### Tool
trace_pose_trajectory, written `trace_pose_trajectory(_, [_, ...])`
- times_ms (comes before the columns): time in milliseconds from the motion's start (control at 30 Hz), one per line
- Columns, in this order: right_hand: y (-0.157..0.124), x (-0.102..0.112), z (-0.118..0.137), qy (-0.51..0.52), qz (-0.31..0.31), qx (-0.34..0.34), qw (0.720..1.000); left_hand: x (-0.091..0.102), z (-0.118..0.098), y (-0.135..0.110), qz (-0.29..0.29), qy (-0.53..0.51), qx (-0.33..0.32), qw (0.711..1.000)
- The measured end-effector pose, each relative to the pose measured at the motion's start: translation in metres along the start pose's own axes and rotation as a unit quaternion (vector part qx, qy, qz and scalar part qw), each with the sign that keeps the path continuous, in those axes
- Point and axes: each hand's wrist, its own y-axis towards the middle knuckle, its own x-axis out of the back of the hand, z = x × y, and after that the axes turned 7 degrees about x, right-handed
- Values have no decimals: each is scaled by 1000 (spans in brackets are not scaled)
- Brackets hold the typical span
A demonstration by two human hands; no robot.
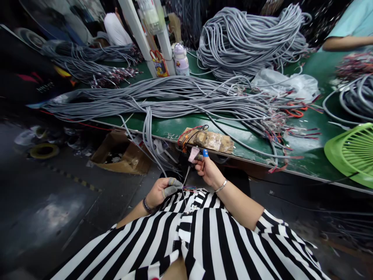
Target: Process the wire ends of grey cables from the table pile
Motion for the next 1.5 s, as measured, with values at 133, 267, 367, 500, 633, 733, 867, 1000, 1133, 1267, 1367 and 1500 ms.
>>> trace_pose_trajectory(133, [1, 8, -3, -16, 6, -6, 1000, 5, 8, -9, -92, 8, -8, 996])
trace_pose_trajectory(267, [0, 13, -4, -24, 15, -9, 1000, 11, 17, 5, -153, 31, -31, 987])
trace_pose_trajectory(367, [-5, 17, 0, -30, 6, 7, 1000, 14, 25, 21, -188, 27, -26, 982])
trace_pose_trajectory(500, [-12, 24, 8, -59, -20, 49, 997, 14, 36, 40, -212, 13, -17, 977])
trace_pose_trajectory(633, [-18, 28, 12, -118, -22, 102, 988, 14, 53, 53, -204, 31, -17, 978])
trace_pose_trajectory(733, [-24, 28, 16, -206, -9, 156, 966, 15, 65, 58, -203, 95, -30, 974])
trace_pose_trajectory(867, [-31, 28, 37, -357, 18, 314, 880, 26, 58, 62, -236, 172, -68, 954])
trace_pose_trajectory(1000, [-24, 38, 78, -476, -11, 471, 743, 44, 13, 73, -249, 209, -134, 936])
trace_pose_trajectory(1133, [-3, 50, 107, -558, -42, 489, 669, 62, -46, 100, -241, 293, -216, 900])
trace_pose_trajectory(1267, [10, 54, 111, -624, -31, 459, 631, 71, -97, 151, -207, 446, -270, 828])
trace_pose_trajectory(1367, [9, 53, 108, -625, -28, 463, 627, 66, -127, 198, -200, 521, -265, 786])
trace_pose_trajectory(1500, [5, 53, 107, -630, -31, 464, 622, 43, -156, 247, -182, 595, -217, 752])
